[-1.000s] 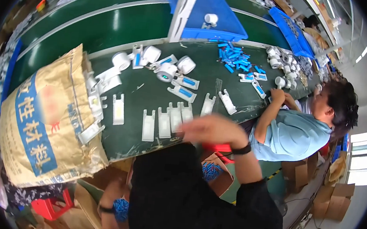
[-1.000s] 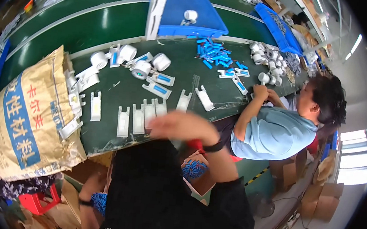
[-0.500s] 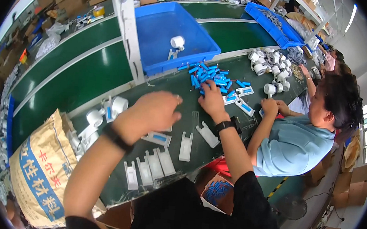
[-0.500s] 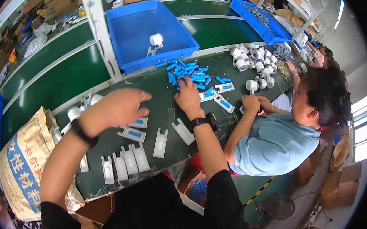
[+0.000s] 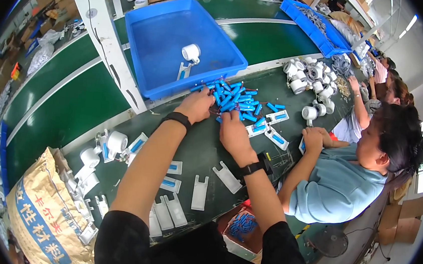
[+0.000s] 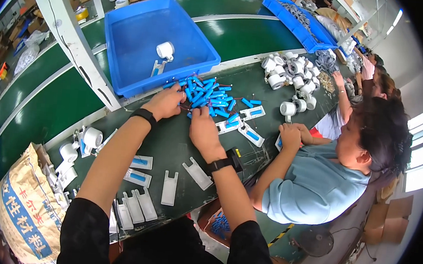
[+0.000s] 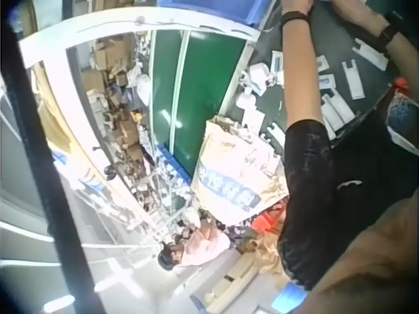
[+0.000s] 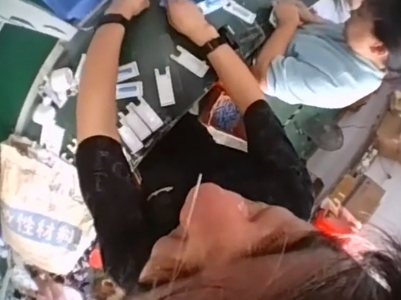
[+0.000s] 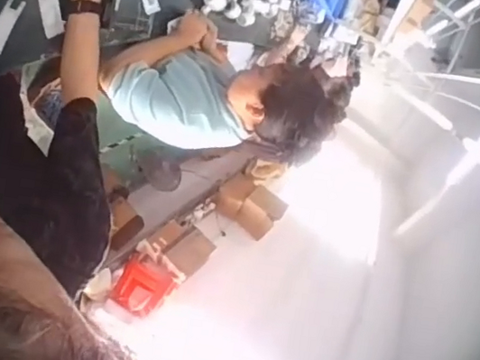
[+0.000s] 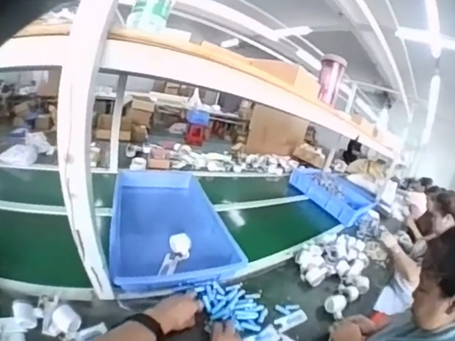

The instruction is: The person assembles electronic devices by hand, picking up batteries and inserting them into white plastic housings. They then peel adhesive backing from small components, press them onto the housings, and fit white plastic caps onto the units.

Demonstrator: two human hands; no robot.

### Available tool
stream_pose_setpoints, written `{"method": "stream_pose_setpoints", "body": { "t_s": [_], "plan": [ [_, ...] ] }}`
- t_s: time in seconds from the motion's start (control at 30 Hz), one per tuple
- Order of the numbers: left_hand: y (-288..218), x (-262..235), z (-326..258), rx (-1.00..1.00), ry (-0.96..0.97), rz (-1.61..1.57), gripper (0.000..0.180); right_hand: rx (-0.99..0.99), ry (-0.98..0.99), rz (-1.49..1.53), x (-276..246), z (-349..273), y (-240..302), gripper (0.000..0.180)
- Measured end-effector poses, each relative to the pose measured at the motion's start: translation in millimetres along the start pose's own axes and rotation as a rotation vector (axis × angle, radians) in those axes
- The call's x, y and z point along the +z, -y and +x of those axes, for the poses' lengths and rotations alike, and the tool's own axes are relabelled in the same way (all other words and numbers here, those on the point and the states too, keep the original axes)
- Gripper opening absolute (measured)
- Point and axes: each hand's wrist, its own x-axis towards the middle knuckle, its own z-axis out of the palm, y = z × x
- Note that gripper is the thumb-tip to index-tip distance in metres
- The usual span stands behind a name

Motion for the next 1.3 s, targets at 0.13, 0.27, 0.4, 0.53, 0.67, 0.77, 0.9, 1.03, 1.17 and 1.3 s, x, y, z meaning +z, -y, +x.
{"method": "stream_pose_setpoints", "body": {
  "t_s": [0.13,0.27,0.4,0.53,0.67,0.77,0.9,1.03,1.17,1.3],
  "plan": [
    [10.6,-5.0,-17.2,-0.135,-0.002,0.124,0.037,0.047,0.111,0.270,-25.5,-6.6,-2.4,0.028],
    [-39.6,-54.2,-55.3,-0.296,-0.037,0.054,0.061,0.496,0.255,0.975,-55.9,-1.9,-10.7,0.023],
    [-73.5,-87.7,-117.4,-0.250,-0.116,-0.145,0.064,0.408,0.297,1.645,-88.2,-1.8,6.8,0.021],
    [-134.2,-113.4,-199.9,-0.641,-0.185,-1.313,0.093,0.248,0.452,1.779,-123.8,-16.5,79.3,0.021],
    [-167.6,-94.3,-278.9,-0.419,-0.439,-1.774,0.113,-0.170,0.624,1.142,-129.7,-69.8,179.2,0.035],
    [-168.8,-77.9,-313.0,-0.399,-0.805,-1.948,0.055,-0.434,0.609,0.721,-117.7,-104.6,229.6,0.062],
    [-155.9,-60.2,-363.6,-0.430,-1.232,-2.110,0.031,-0.427,0.409,0.850,-100.6,-137.8,267.2,0.080],
    [-152.7,-62.6,-392.3,-0.441,-1.268,-2.040,0.023,-0.155,0.527,1.243,-72.3,-159.6,274.5,0.064],
    [-165.0,-56.1,-426.4,-0.601,-1.150,-1.793,0.026,0.126,0.611,1.562,-62.9,-170.6,267.2,0.038],
    [-180.4,-32.6,-425.9,-0.625,-0.971,-1.743,0.022,0.459,0.790,1.730,-71.2,-183.0,260.1,0.039]
  ]
}}
